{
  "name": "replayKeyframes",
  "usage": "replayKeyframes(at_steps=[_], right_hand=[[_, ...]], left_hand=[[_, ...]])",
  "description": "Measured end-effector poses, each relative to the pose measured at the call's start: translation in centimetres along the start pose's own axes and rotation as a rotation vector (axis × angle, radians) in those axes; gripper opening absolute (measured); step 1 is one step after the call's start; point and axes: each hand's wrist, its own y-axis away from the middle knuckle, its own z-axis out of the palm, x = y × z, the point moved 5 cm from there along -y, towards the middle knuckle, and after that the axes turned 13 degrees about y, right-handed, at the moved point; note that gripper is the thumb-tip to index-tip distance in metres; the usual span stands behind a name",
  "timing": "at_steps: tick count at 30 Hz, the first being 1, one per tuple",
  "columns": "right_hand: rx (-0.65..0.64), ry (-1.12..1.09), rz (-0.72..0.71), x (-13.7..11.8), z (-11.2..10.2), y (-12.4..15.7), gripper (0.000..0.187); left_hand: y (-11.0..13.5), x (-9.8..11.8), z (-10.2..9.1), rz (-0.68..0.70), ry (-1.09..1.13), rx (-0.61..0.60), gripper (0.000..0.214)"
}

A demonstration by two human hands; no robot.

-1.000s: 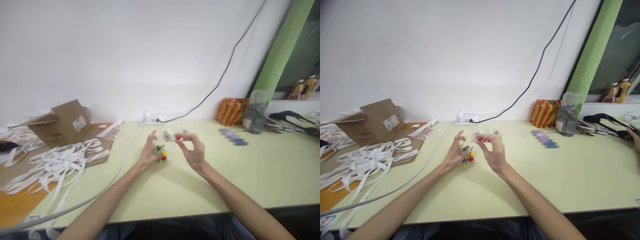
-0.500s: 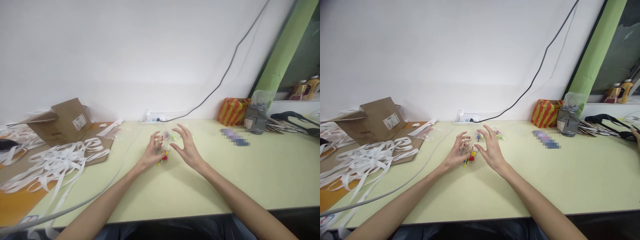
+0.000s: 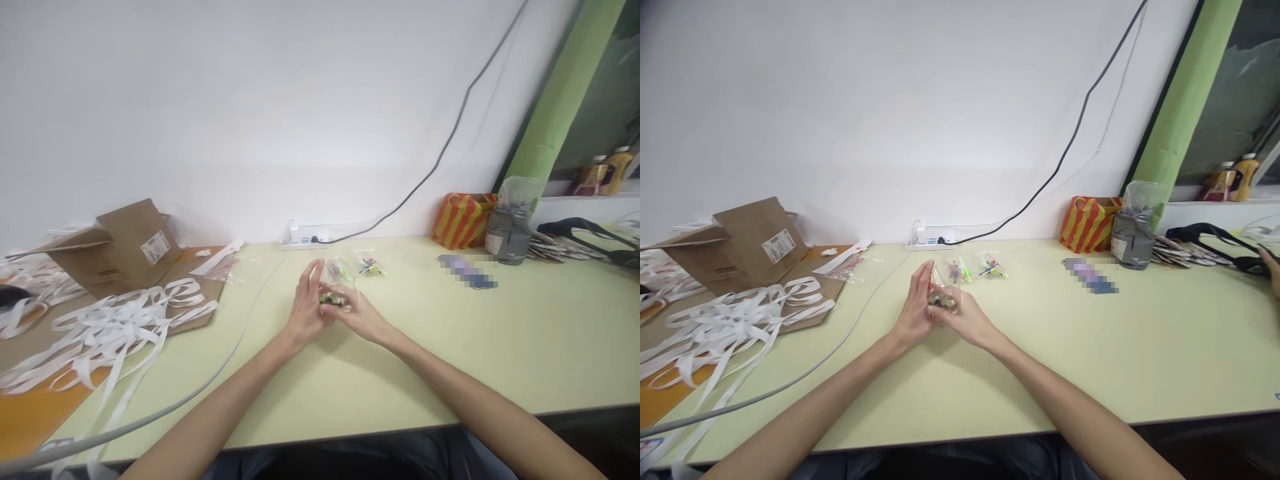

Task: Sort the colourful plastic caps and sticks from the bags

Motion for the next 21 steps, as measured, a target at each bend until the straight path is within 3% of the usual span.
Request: replayKeyframes(at_steps=[3,5,11,14,17,21], right_hand=[[0.169,-0.036,0.033,0.4,-1.8,-0.2,0.038],[0.209,-0.108,0.023,0.6,-3.1,-0.2,0.036],[0.252,-0.258,0.112,1.6,-4.9,-0.3,0.03],[0.254,-0.241,0.123,1.8,-4.1,-0.2,0.029],[0.182,-0.253,0.187,2.2,-2.8,-0.2,0.035],[0.221,-0.224,0.21,2.5,-2.8,0.0,0.041]], left_hand=[[-0.2,0.4,0.4,-0.023,0.201,-0.064,0.113],[-0.4,0.4,0.4,-0.087,0.423,-0.085,0.114],[-0.6,0.0,0.5,-0.394,0.882,-0.115,0.078],[-0.5,-0.1,0.7,-0.437,0.953,-0.137,0.056],[-0.5,-0.5,0.5,-0.424,0.91,-0.076,0.034],[-0.4,-1.1,0.1,-0.428,0.81,0.014,0.035]])
